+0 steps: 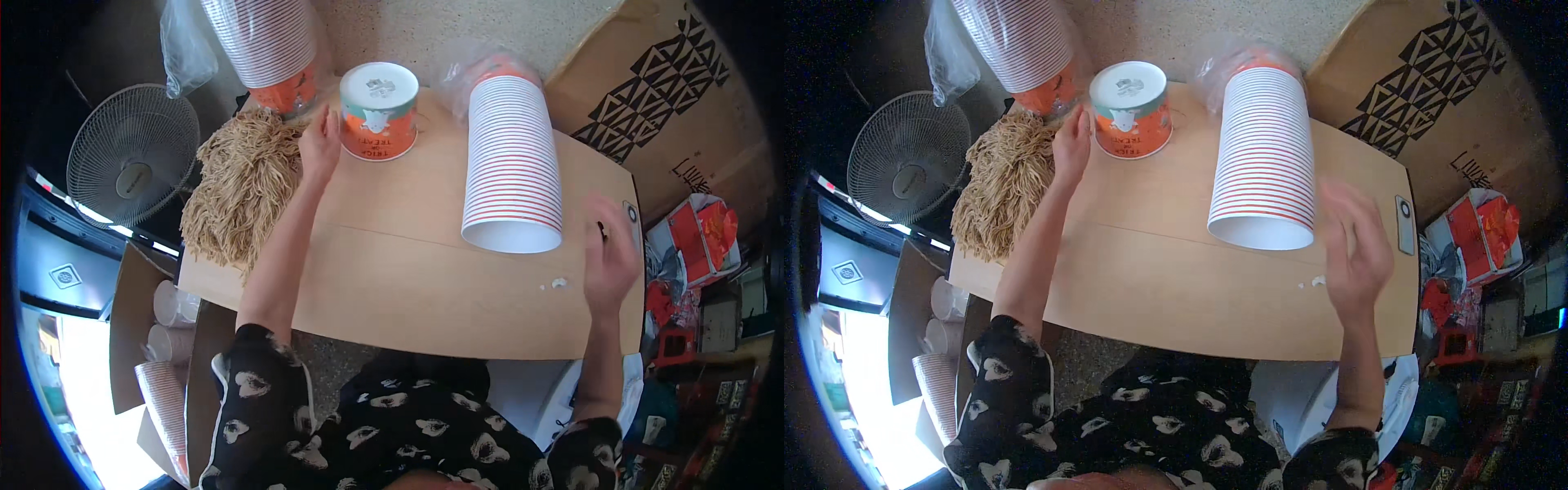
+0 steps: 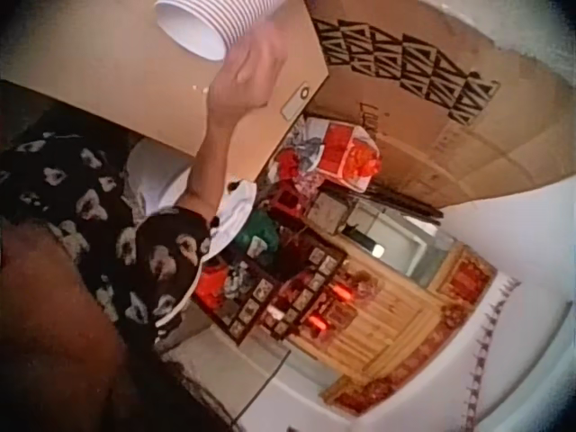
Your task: Preparing paper buckets by attaching string handles.
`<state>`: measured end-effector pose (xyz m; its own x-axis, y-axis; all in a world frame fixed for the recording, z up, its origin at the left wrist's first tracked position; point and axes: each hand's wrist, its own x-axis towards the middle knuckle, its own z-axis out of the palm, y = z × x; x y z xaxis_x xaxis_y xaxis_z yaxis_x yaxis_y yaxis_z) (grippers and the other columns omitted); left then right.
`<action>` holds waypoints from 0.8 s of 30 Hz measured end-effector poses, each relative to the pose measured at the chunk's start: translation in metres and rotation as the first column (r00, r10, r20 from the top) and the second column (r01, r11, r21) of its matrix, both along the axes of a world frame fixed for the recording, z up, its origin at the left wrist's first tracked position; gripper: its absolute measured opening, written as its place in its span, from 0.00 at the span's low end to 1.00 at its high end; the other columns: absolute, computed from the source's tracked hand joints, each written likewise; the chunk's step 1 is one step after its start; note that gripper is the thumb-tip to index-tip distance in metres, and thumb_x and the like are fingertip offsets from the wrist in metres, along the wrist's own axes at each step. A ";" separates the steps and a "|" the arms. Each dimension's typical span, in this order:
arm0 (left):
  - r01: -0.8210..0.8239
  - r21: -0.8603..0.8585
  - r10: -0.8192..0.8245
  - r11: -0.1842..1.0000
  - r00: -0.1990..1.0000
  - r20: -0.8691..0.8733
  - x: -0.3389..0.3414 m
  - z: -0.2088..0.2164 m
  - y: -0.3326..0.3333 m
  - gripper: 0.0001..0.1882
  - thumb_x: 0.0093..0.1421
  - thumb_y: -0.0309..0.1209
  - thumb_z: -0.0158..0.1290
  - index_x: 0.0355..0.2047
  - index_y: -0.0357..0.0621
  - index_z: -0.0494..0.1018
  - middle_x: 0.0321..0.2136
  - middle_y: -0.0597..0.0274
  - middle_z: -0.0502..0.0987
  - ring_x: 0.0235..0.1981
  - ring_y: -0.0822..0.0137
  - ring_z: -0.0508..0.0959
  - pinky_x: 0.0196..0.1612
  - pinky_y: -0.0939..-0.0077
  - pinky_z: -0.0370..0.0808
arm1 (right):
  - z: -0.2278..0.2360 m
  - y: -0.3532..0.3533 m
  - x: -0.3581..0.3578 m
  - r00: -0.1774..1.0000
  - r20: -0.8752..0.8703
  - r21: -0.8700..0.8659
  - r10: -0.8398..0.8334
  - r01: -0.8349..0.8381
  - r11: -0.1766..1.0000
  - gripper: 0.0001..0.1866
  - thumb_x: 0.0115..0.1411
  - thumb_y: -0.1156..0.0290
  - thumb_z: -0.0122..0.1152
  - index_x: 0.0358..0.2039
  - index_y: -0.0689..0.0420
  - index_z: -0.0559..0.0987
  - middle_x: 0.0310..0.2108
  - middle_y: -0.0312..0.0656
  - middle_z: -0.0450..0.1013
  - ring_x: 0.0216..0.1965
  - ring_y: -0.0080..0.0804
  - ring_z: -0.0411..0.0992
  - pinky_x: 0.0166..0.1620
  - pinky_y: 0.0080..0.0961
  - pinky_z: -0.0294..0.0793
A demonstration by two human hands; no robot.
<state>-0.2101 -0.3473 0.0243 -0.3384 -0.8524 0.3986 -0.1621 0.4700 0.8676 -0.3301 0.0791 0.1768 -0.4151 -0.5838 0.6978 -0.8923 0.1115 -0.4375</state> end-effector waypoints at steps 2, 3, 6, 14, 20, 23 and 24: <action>0.000 -0.329 0.004 0.944 1.000 0.012 0.009 0.024 0.035 0.31 0.64 0.41 0.58 0.65 0.46 0.67 0.56 0.46 0.74 0.58 0.48 0.74 0.54 0.57 0.76 | -0.032 0.042 0.013 0.993 0.044 -0.015 -0.111 0.112 0.994 0.11 0.62 0.84 0.56 0.44 0.67 0.80 0.48 0.50 0.77 0.53 0.42 0.75 0.58 0.36 0.71; -0.022 -0.694 0.060 0.720 0.998 0.030 0.006 0.021 0.041 0.33 0.63 0.41 0.59 0.66 0.48 0.65 0.65 0.45 0.66 0.65 0.41 0.67 0.58 0.52 0.74 | -0.046 0.056 0.021 0.984 0.056 -0.006 -0.166 0.167 0.986 0.10 0.62 0.84 0.56 0.44 0.66 0.80 0.47 0.50 0.77 0.52 0.43 0.75 0.57 0.36 0.71; 0.160 -0.618 -0.052 0.770 0.981 0.189 -0.007 0.021 0.050 0.31 0.60 0.36 0.63 0.64 0.61 0.68 0.70 0.46 0.56 0.68 0.33 0.58 0.63 0.44 0.69 | -0.095 0.081 0.039 0.963 0.209 0.032 -0.172 0.169 0.985 0.10 0.62 0.85 0.56 0.44 0.66 0.79 0.46 0.50 0.77 0.51 0.41 0.75 0.57 0.34 0.71; 0.059 -0.666 -0.091 0.743 0.996 -0.013 -0.017 0.065 0.107 0.23 0.60 0.28 0.61 0.56 0.49 0.71 0.55 0.48 0.72 0.54 0.49 0.76 0.50 0.58 0.78 | -0.150 0.069 0.053 0.822 0.543 -0.020 -0.171 0.216 0.976 0.10 0.63 0.83 0.58 0.45 0.65 0.78 0.44 0.47 0.77 0.48 0.34 0.76 0.52 0.27 0.75; 0.381 -0.555 -0.432 0.740 0.901 0.042 0.014 0.054 0.236 0.13 0.52 0.25 0.69 0.36 0.43 0.77 0.34 0.58 0.78 0.33 0.59 0.80 0.34 0.66 0.78 | -0.143 0.029 0.017 0.815 0.531 -0.116 -0.233 0.342 0.932 0.08 0.63 0.80 0.62 0.42 0.64 0.77 0.37 0.45 0.76 0.38 0.32 0.77 0.43 0.27 0.77; 0.328 -0.583 -0.372 0.743 0.927 0.047 0.001 0.049 0.245 0.11 0.53 0.24 0.67 0.35 0.43 0.76 0.31 0.60 0.77 0.32 0.60 0.80 0.32 0.67 0.78 | -0.134 0.020 0.006 0.870 0.408 -0.102 -0.278 0.346 0.933 0.07 0.62 0.79 0.63 0.40 0.63 0.75 0.34 0.44 0.75 0.34 0.33 0.75 0.38 0.28 0.76; 0.320 -0.577 -0.356 0.751 0.933 0.054 -0.001 0.047 0.246 0.10 0.54 0.24 0.66 0.34 0.44 0.76 0.30 0.61 0.77 0.31 0.60 0.80 0.32 0.67 0.78 | -0.134 0.017 0.005 0.886 0.368 -0.096 -0.281 0.337 0.937 0.07 0.61 0.78 0.64 0.39 0.63 0.75 0.33 0.44 0.73 0.32 0.34 0.75 0.35 0.30 0.75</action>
